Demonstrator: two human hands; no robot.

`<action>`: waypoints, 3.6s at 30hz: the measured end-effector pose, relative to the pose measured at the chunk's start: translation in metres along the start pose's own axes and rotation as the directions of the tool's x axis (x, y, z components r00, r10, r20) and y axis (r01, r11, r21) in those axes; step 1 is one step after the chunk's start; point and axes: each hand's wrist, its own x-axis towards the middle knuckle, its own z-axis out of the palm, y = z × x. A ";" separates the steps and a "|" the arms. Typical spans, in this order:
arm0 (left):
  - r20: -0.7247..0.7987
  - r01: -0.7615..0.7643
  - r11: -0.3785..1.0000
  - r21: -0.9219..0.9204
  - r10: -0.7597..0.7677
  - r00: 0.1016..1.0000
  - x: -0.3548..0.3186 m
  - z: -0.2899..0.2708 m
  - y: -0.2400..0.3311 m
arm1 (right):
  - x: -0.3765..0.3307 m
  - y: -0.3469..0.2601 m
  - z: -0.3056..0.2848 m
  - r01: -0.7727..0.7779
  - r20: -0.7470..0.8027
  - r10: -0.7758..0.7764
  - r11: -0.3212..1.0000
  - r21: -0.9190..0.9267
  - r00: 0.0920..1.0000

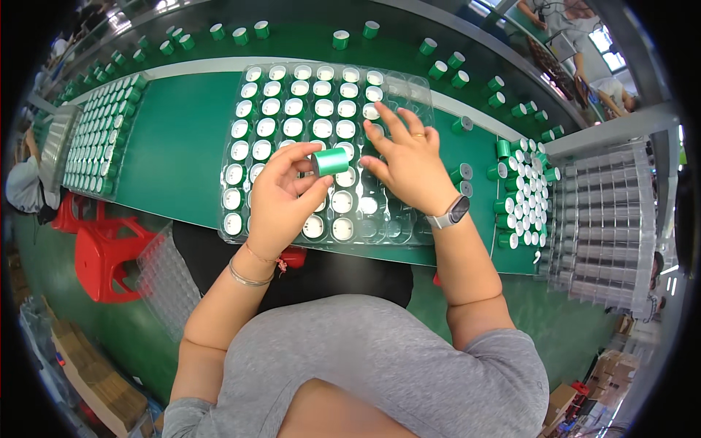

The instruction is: Inspect small green cylindrical electronic components and place them into a plastic blister pack tray.

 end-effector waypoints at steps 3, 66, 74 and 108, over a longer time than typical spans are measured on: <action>0.003 0.026 0.999 -0.019 -0.026 1.000 0.000 0.000 0.000 | 0.001 -0.005 -0.008 -0.024 0.053 0.028 0.998 -0.062 0.998; 0.135 0.065 0.978 0.199 -0.093 0.987 -0.014 -0.001 0.000 | 0.123 0.208 -0.009 -0.525 -0.207 0.599 0.789 0.319 0.773; -0.025 0.119 0.981 -0.150 -0.124 0.992 -0.010 -0.004 0.000 | 0.017 -0.011 -0.046 -0.514 0.511 0.055 0.063 0.856 0.858; 0.031 -0.014 1.000 -0.021 0.015 0.999 -0.009 -0.004 -0.004 | -0.001 -0.018 -0.011 -0.268 0.256 -0.107 -0.120 0.956 0.961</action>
